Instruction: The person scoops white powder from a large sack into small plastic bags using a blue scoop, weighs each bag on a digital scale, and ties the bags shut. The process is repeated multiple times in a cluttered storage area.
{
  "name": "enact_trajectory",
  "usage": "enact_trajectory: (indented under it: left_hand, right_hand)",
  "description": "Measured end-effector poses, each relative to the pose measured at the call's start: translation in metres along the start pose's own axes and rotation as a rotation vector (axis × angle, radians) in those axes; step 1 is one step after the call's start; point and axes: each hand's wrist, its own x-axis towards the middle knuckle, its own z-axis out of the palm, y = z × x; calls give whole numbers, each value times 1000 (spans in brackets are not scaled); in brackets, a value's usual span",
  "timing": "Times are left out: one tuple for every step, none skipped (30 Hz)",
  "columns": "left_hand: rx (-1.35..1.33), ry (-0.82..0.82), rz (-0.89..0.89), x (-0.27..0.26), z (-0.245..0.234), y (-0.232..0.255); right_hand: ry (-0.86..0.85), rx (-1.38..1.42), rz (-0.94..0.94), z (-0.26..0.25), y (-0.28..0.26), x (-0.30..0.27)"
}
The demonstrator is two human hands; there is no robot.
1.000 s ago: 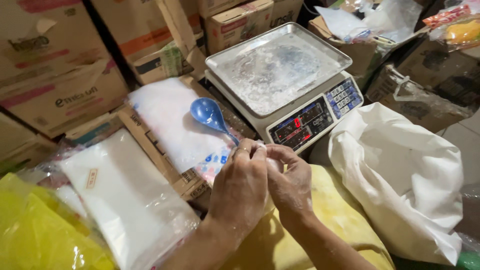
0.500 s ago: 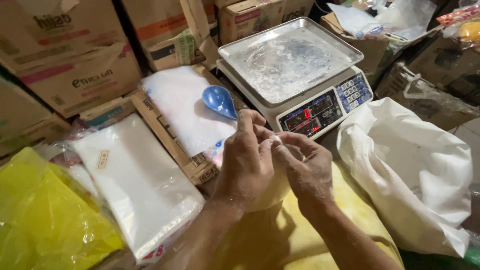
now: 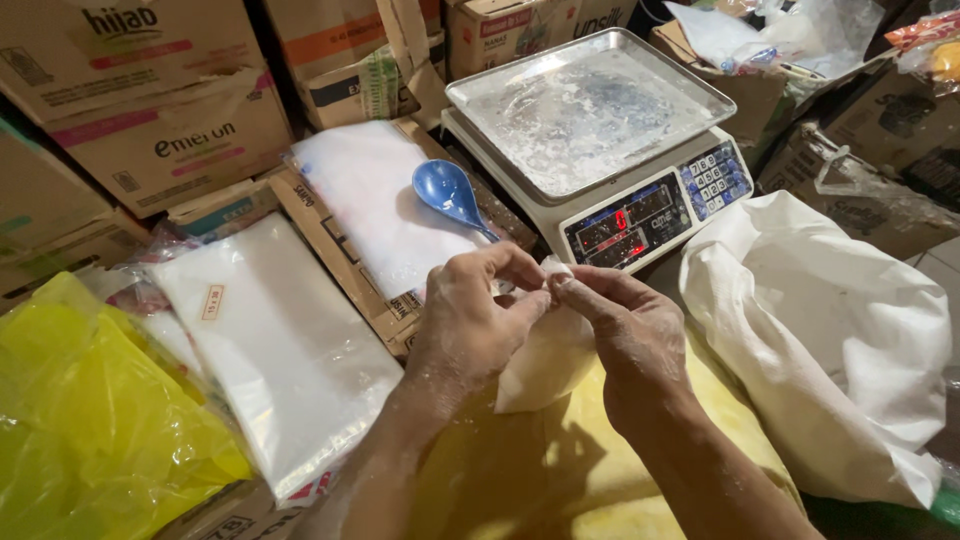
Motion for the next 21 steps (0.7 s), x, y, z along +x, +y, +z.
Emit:
enact_trajectory:
  left_hand:
    - [-1,1,13,1,-1,-1]
    - [-2,2,27,3,-2,-3]
    - [-3,4,41,5,-3,-4]
    - [-13,-9,49,7,-3,-5]
    - [-21,-25,57,9,-3,-6]
    - [-30,-41,65,12,-2,-7]
    - [-46,-68,66,14,-4,-9]
    - [-62,-96,68,17,-6,-10]
    - [-77,-125,69,19,-6,-11]
    - [-45,-131,58,21,-6,-11]
    - [-14,-136,47,24,-7,-11]
    - [18,-140,36,25,-7,-11]
    - [22,-128,46,27,-7,-11]
    - [26,-116,57,28,-6,-10]
    - [29,-103,67,29,-4,-9]
    - [60,-83,64,30,-2,-7]
    - [91,-62,59,30,2,-5]
    - [123,-40,54,29,5,-4]
    - [113,-18,58,28,7,-3]
    - [104,3,63,27,9,-3]
    - [96,25,66,26,11,-2]
  right_hand:
    - [1,-2,4,0,-1,0]
    - [2,-5,9,1,-2,0]
    - [5,-1,14,2,-3,0]
    - [7,2,20,3,-4,0]
    - [11,7,26,3,-5,0]
    - [19,-7,37,4,-7,0]
    - [27,-19,48,4,-8,0]
    - [35,-32,59,4,-10,0]
    - [33,-34,57,4,-11,-1]
    - [30,-37,54,3,-11,-1]
    - [26,-40,52,3,-11,-2]
    - [8,-48,30,3,-11,-2]
    - [-10,-57,8,2,-10,-3]
    - [-28,-66,-15,1,-9,-4]
    - [-19,-89,-41,1,-8,-4]
    - [-10,-111,-66,0,-6,-4]
    - [-4,-133,-92,0,-5,-3]
    - [10,-122,-161,1,-3,-2]
    - [26,-111,-230,2,1,0]
    - [41,-100,-299,2,4,1]
    - [16,-75,-366,2,7,3]
